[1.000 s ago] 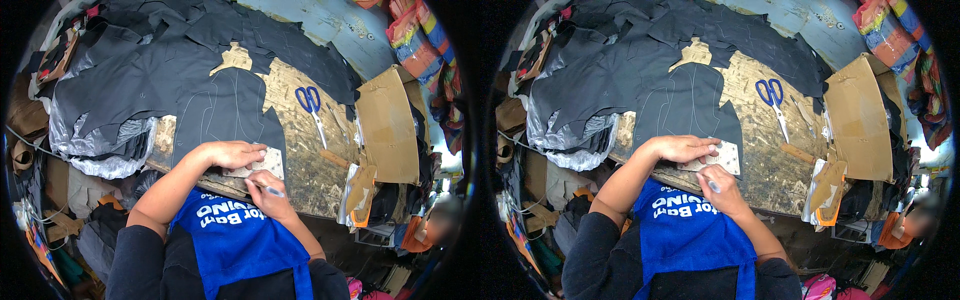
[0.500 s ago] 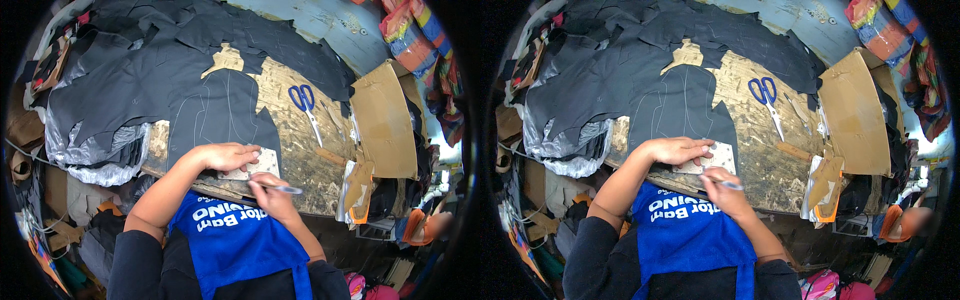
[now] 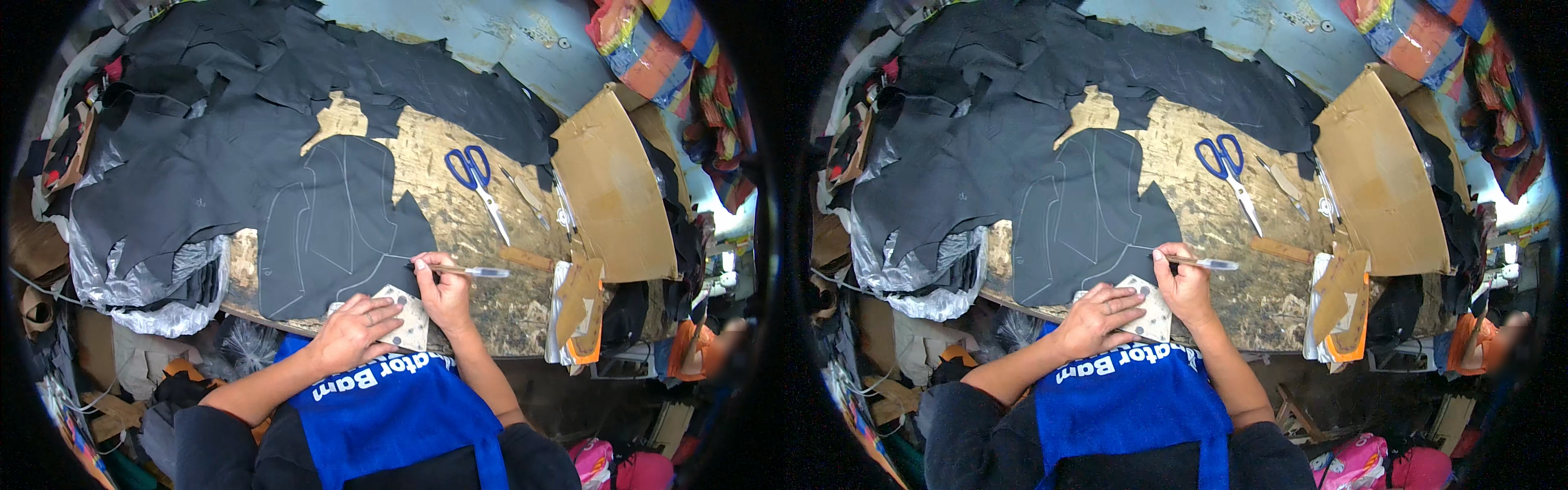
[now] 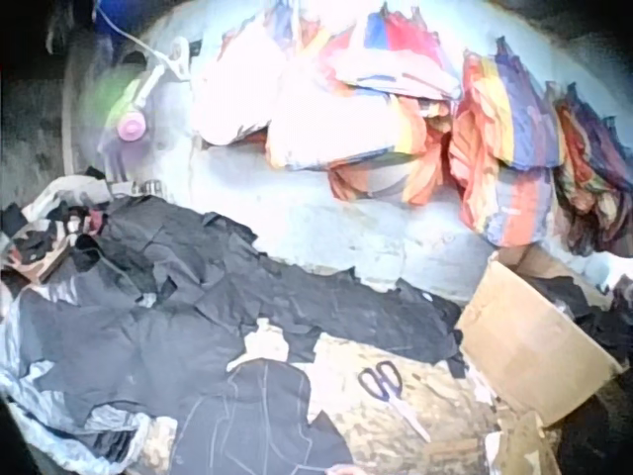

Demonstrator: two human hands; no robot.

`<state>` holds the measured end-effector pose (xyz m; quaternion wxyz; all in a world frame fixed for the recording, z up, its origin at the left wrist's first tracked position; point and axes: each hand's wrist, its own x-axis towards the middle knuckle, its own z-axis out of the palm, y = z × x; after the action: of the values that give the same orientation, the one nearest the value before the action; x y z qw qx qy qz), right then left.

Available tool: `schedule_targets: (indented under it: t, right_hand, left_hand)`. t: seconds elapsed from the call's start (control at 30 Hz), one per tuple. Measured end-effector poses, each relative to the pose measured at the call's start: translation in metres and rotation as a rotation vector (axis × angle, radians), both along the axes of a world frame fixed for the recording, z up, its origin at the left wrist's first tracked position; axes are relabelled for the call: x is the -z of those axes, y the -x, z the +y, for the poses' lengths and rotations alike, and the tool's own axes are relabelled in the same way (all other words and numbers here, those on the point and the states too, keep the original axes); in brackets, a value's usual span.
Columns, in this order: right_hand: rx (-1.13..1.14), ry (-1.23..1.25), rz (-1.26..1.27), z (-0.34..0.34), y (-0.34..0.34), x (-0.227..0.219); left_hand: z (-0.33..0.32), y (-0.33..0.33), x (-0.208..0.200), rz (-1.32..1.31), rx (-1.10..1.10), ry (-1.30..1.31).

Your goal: The person places cardboard templates on black fabric and traces their outlines with a white marker. They reposition the templates multiple times to mark several shapes on the fabric.

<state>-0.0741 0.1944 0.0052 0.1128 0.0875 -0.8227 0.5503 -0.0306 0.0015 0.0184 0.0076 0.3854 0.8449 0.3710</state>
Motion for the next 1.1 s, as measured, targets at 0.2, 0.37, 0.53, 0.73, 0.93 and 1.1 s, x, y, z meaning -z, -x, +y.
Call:
schedule_targets:
  t: [0.2,0.37,0.53,0.73,0.93,1.1]
  right_hand:
    - [0.036,0.020,0.006,-0.003,0.001,0.005]
    - [0.046,0.012,0.026,-0.003,0.002,0.008]
    - [-0.069,0.042,-0.064,0.001,-0.004,-0.007]
    - [-0.552,-0.294,0.055,0.016,-0.033,-0.040]
    - [-0.535,-0.427,0.096,0.012,-0.039,-0.045]
    - [-0.219,-0.059,0.057,0.021,-0.040,-0.044]
  left_hand:
    - [0.001,0.001,0.006,-0.007,-0.008,-0.072]
    - [-0.001,0.001,0.008,-0.009,-0.011,-0.090]
    - [0.001,-0.001,0.011,-0.015,-0.078,-0.208]
    - [0.003,-0.001,0.014,0.005,-0.154,-0.299]
    - [-0.004,0.006,0.004,-0.083,-0.106,-0.365]
    - [-0.076,0.044,-0.030,0.005,-0.509,-0.255]
